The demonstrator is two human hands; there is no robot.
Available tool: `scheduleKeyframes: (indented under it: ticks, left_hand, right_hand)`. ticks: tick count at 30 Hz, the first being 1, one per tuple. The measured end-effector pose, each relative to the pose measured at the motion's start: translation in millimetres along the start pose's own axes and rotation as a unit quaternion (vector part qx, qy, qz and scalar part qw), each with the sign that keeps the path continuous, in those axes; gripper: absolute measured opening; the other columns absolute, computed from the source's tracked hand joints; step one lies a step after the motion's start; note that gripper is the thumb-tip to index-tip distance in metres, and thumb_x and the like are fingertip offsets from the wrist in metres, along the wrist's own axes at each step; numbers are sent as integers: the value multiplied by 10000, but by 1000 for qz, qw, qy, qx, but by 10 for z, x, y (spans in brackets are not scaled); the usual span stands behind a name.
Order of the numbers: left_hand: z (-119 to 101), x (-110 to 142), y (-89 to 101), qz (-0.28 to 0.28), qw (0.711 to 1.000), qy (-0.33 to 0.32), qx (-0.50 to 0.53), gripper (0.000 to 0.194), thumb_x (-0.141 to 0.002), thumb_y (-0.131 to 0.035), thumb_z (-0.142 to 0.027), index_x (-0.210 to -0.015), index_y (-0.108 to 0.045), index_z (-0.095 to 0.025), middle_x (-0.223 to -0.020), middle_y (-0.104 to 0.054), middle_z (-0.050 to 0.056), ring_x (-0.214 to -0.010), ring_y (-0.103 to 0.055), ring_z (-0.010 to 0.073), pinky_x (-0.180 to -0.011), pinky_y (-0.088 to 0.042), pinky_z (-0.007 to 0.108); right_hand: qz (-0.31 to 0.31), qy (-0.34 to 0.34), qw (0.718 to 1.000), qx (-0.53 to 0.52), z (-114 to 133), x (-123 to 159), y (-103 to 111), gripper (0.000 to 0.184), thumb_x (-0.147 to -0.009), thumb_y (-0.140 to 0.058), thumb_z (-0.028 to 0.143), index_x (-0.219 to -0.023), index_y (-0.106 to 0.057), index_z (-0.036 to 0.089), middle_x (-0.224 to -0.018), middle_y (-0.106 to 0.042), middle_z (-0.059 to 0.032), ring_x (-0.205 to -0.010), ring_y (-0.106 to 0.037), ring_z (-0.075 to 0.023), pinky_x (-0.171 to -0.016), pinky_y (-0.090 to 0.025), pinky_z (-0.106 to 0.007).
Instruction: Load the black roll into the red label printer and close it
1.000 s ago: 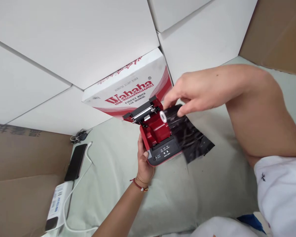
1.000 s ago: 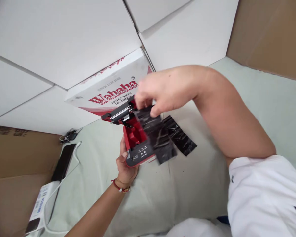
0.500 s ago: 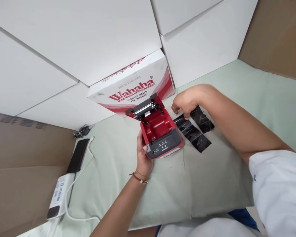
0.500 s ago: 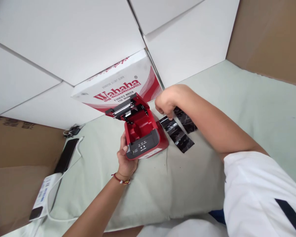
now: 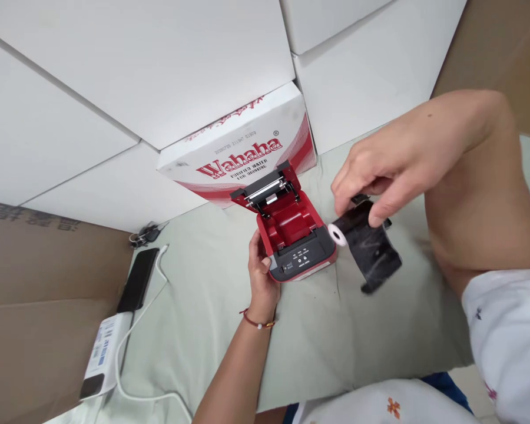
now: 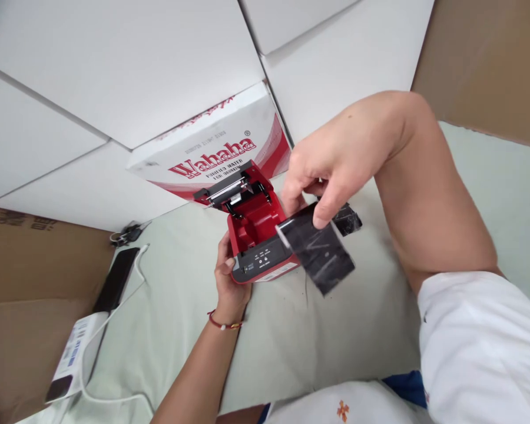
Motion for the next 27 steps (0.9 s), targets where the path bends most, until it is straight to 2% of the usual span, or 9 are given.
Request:
scheduleKeyframes:
  ticks: [2,4,8,11,14,18,21,25,27]
  left_hand:
    - [-11,-3,1,-2,1000,-2,-3,759,-827,-876,-732,-1478,-747,-363,-1576,-732,46,-1479,-674,337,-1200,-587,424]
    - [-30,4,-2,-7,1000,-6,-5,765,-831,-875,-735,-1480,-748,-351,-1563,-735,52,-1440,-695,334,-1166,-603,420]
    - [-48,17,-11,-9,1000,3,-4,791,-811,-900,-741,-1479,-754,-344,-1551,-746,65,-1445,-699,350,-1185,-598,446]
    - [-33,8,-16,-1,1000,6,4,808,-793,-908,-745,-1483,-753,-354,-1579,-731,64,-1525,-649,368,-1274,-547,483]
    - [-20,-3,-17,1,1000,3,9,802,-789,-901,-741,-1476,-759,-353,-1591,-725,63,-1562,-619,373,-1316,-515,498]
    - [-24,-2,-25,1,1000,4,15,754,-815,-893,-694,-1472,-756,-352,-1601,-720,70,-1562,-627,386,-1302,-537,518]
    - [-35,1,-30,7,1000,9,17,758,-814,-900,-691,-1477,-751,-355,-1584,-727,73,-1539,-645,391,-1277,-555,526]
    - [-56,-4,-35,6,1000,5,22,752,-802,-917,-693,-1456,-771,-352,-1573,-737,67,-1528,-649,378,-1271,-553,504]
    - [-70,-8,-41,5,1000,-3,17,739,-807,-917,-698,-1442,-784,-344,-1562,-745,67,-1518,-652,370,-1259,-557,492]
  right_hand:
    - [-4,44,999,9,163,-97,-36,320,-1068,-768,358,-1332,-830,188,-1155,-799,-31,-1039,-680,-187,-900,-466,-342]
    - [-31,49,997,56,275,-340,-96,321,-1069,-709,254,-1368,-814,202,-1181,-807,-43,-1017,-679,-197,-882,-476,-342]
    - [-64,-52,990,112,274,-852,-249,294,-1037,-635,165,-1259,-828,165,-1119,-821,-75,-889,-661,-193,-772,-437,-331]
    - [-69,-121,983,120,213,-1019,-333,281,-1011,-664,187,-1234,-834,165,-1111,-826,-99,-864,-665,-205,-734,-405,-331]
    - [-71,-153,975,148,215,-1051,-375,293,-993,-669,182,-1231,-840,175,-1090,-822,-105,-853,-658,-216,-713,-383,-332]
    - [-67,-151,964,209,276,-1056,-418,252,-994,-644,158,-1141,-848,150,-993,-798,-122,-855,-644,-234,-696,-355,-342]
    - [-65,-141,968,199,285,-1019,-425,218,-1017,-620,168,-1071,-831,164,-990,-794,-108,-823,-618,-213,-696,-357,-342]
    - [-65,-64,986,138,362,-871,-367,213,-1033,-611,176,-994,-819,201,-930,-790,-48,-749,-565,-164,-696,-368,-334]
    - [-142,-7,983,115,446,-770,-274,258,-1049,-574,175,-983,-823,192,-900,-788,-41,-767,-581,-159,-726,-401,-326]
Point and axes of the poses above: each hand's wrist, its own x-axis away from the middle knuckle, its own y-axis out of the back of the hand, z = x × y, the point moved 4 cm from there along -x, towards the middle knuckle
